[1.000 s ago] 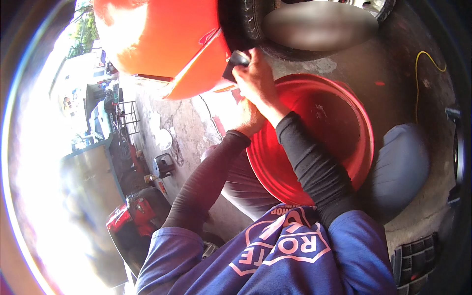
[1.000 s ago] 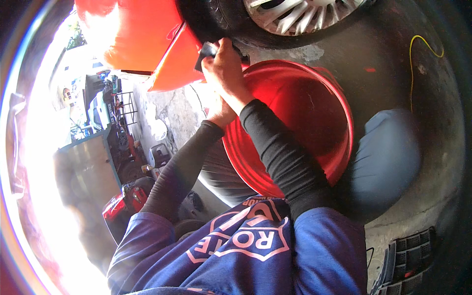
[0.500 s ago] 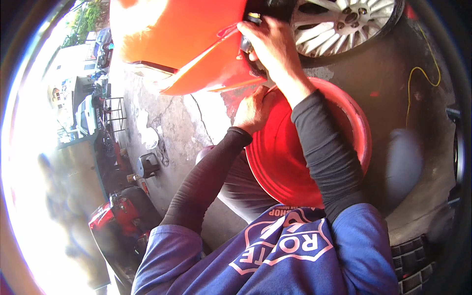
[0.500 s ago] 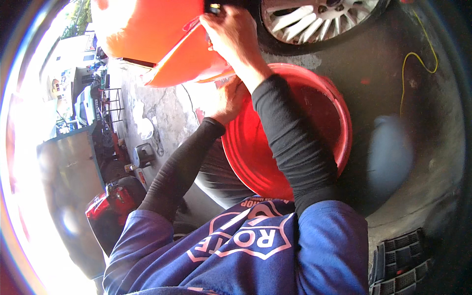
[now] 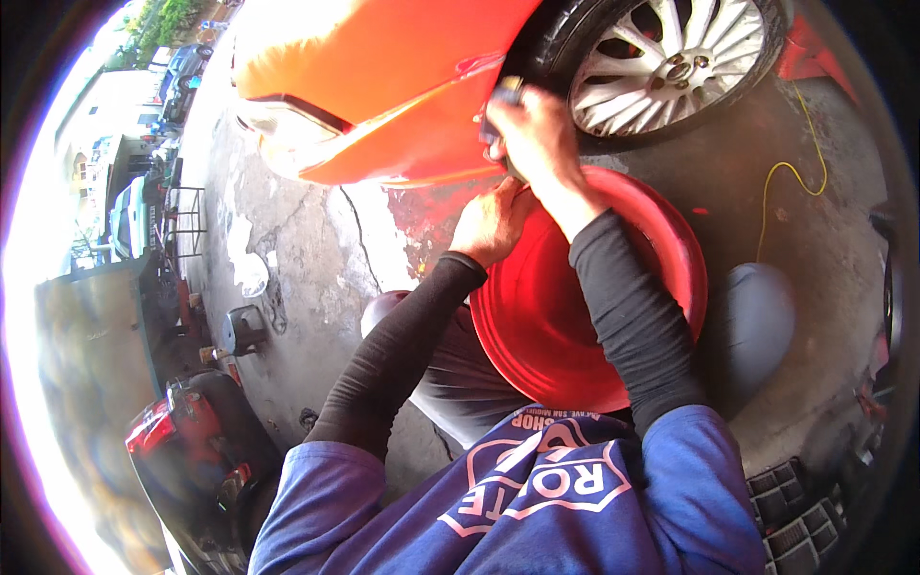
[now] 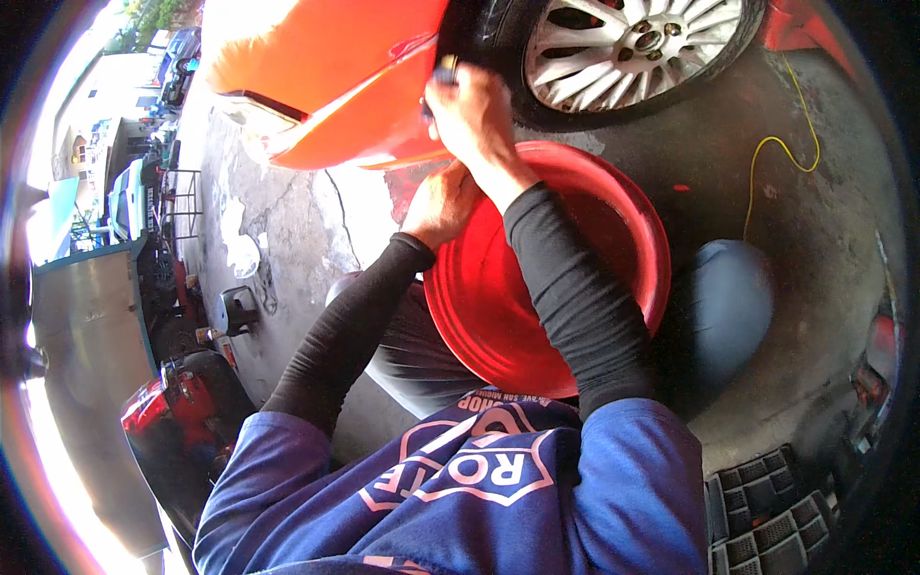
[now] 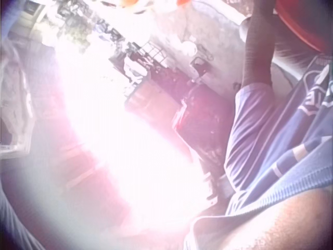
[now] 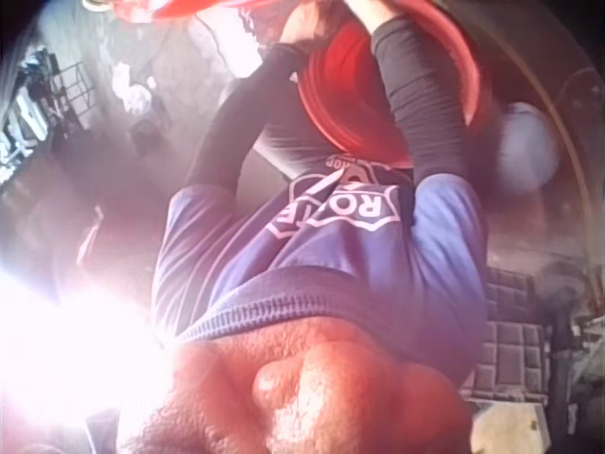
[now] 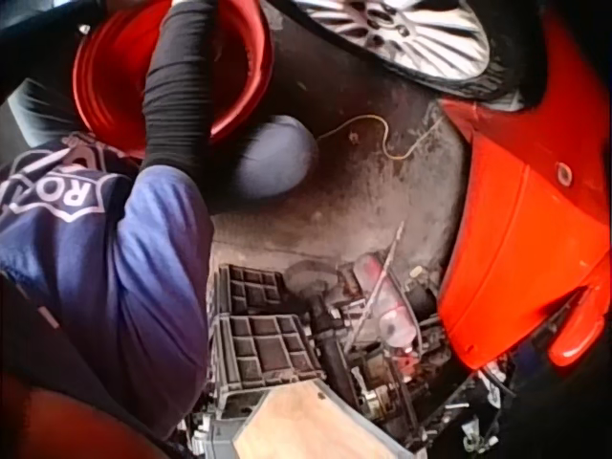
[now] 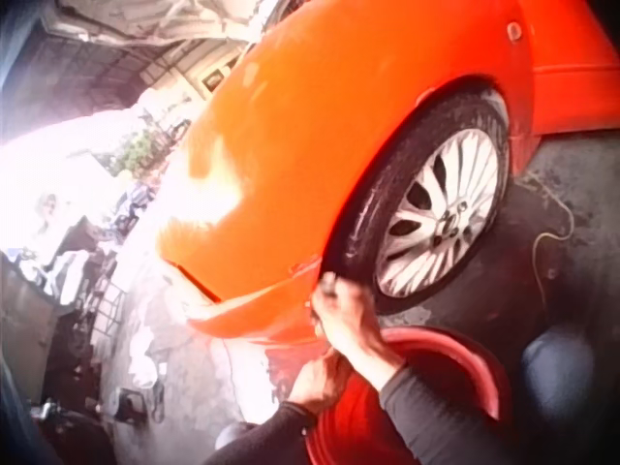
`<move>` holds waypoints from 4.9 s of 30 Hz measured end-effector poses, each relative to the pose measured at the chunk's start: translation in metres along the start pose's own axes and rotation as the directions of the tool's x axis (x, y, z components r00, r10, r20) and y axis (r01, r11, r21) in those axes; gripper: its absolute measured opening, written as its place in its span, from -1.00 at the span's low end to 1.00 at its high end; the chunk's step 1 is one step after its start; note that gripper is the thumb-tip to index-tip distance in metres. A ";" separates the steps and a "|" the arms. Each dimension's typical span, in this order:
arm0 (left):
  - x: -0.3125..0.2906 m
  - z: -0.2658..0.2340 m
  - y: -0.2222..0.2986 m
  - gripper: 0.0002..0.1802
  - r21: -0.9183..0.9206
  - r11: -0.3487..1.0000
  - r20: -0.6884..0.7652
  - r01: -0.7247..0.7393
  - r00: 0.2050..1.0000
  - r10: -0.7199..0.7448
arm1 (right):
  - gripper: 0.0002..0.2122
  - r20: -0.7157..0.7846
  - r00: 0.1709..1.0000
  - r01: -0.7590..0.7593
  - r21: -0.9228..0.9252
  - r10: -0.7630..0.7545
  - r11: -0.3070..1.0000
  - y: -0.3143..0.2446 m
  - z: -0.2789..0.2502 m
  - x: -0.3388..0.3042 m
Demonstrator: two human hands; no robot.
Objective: The person kneels beside a red car and repeatedly wipes the front bumper and wheel arch with a cloth, frequently dipping the cloth into a red bucket. The person continues this cleaning motion along the lower front bodywork of the car.
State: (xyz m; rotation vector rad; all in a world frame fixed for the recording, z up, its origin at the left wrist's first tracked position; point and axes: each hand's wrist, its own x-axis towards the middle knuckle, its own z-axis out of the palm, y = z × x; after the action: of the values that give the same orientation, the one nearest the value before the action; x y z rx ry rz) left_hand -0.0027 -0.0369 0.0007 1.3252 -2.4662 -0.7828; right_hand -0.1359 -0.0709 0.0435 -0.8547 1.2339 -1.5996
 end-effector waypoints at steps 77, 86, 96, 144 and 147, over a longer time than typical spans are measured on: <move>-0.004 0.013 0.001 -0.70 -0.154 0.988 -0.051 -0.008 0.999 0.000 | -0.78 0.021 0.953 0.277 -0.466 -0.302 0.840 -0.021 -0.015 0.019; -0.006 0.012 -0.003 -0.69 -0.160 0.986 -0.083 -0.043 0.996 0.030 | -0.67 0.211 0.960 0.265 -0.487 -0.182 0.832 -0.002 -0.027 0.020; -0.001 0.017 -0.005 -0.72 -0.152 0.986 -0.061 -0.072 0.996 0.064 | -0.66 0.224 0.954 0.298 -0.623 -0.200 0.724 0.005 -0.013 0.020; -0.004 0.027 -0.012 -0.75 -0.131 0.983 -0.094 -0.128 0.989 0.116 | -0.56 -0.074 0.944 0.244 -0.497 -0.321 0.833 0.006 0.011 0.003; -0.004 0.025 -0.010 -0.75 -0.104 0.985 -0.115 -0.140 0.985 0.128 | -0.43 0.100 0.992 0.126 -0.869 -0.080 0.479 0.006 0.012 0.005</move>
State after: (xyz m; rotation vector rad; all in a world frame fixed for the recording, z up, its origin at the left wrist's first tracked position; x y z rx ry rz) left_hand -0.0047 -0.0292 -0.0253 1.1187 -2.3619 -0.7828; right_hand -0.1251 -0.0806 0.0405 -1.6146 2.0472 -0.9096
